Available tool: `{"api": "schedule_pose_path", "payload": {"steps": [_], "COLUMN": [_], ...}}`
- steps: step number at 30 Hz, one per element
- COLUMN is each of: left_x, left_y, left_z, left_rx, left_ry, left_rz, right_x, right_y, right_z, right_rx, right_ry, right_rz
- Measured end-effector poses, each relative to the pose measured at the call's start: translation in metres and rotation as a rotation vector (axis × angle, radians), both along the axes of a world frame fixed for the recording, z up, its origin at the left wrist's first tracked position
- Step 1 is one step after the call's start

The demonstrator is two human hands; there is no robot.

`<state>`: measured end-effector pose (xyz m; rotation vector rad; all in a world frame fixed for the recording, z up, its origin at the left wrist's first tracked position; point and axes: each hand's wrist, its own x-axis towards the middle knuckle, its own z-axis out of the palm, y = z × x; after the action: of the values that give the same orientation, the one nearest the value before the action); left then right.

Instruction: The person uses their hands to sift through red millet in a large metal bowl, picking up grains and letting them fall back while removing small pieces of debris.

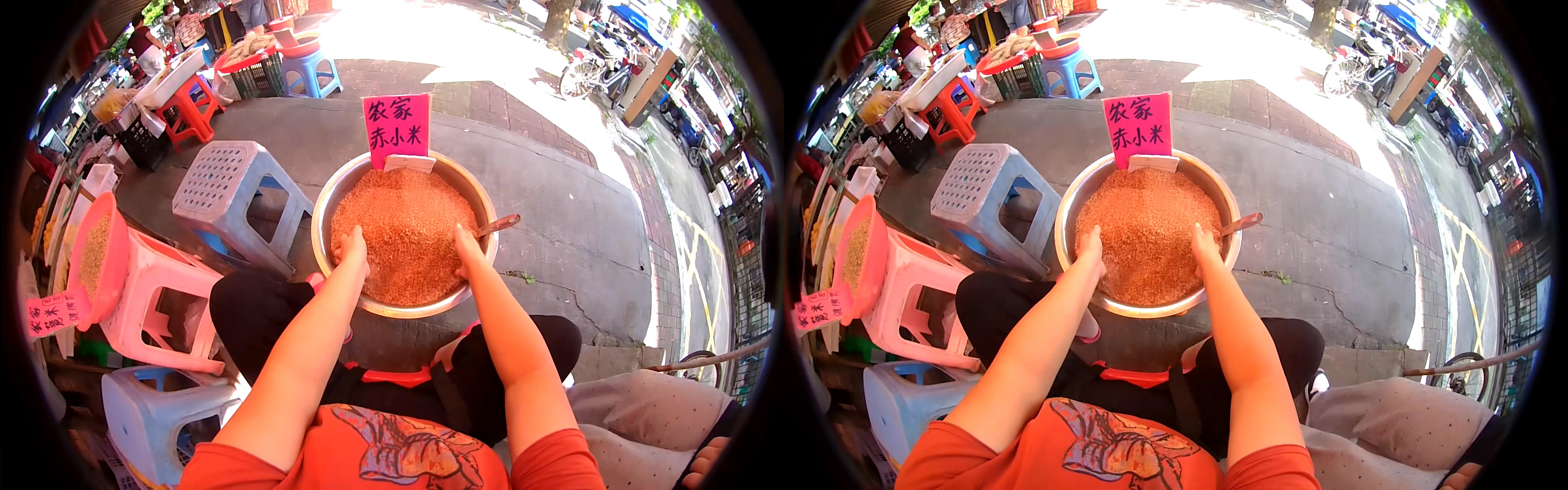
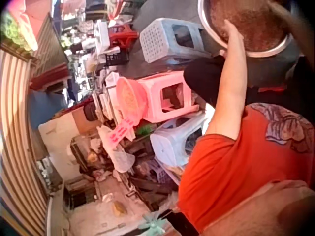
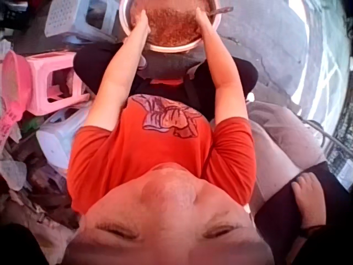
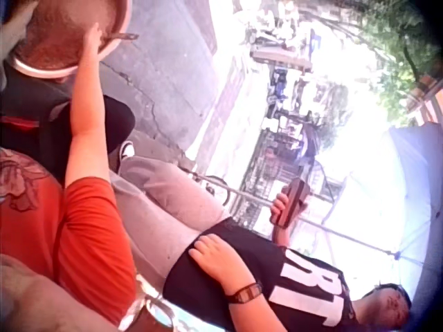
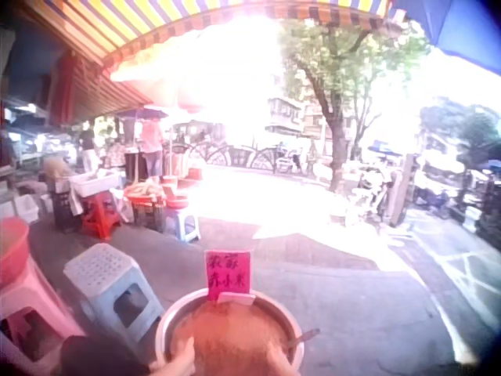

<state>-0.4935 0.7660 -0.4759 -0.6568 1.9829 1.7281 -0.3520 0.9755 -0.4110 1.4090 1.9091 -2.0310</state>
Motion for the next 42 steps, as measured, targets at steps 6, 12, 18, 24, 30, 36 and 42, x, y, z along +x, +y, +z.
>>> {"api": "schedule_pose_path", "payload": {"steps": [6, 12, 18, 24, 30, 36, 42], "left_x": [0.023, 0.017, -0.056, -0.099, -0.075, -0.044, -0.014], "left_y": [0.021, 0.045, 0.038, 0.003, 0.038, 0.061, 0.044], "left_z": [0.036, 0.096, 0.07, -0.004, 0.068, 0.097, 0.12], "left_rx": [0.613, 0.56, -0.271, -0.295, 0.137, 0.32, 0.212], "left_ry": [0.021, 0.211, 0.339, 0.249, 0.02, 0.226, 0.338], "left_rz": [0.144, -0.123, -0.331, -0.226, -0.237, -0.416, -0.56], "right_x": [-0.026, -0.046, -0.063, -0.083, -0.09, -0.098, -0.061], "right_y": [-0.039, -0.047, 0.044, 0.057, 0.039, -0.003, -0.011], "right_z": [-0.021, 0.058, 0.018, -0.017, 0.0, 0.047, 0.102], "right_rx": [-0.221, -0.175, 0.656, 0.293, 0.033, 0.053, -0.007], "right_ry": [0.245, 0.424, 0.184, 0.046, 0.072, 0.314, 0.284], "right_rz": [-0.163, -0.011, 0.115, 0.117, 0.034, 0.265, 0.296]}}
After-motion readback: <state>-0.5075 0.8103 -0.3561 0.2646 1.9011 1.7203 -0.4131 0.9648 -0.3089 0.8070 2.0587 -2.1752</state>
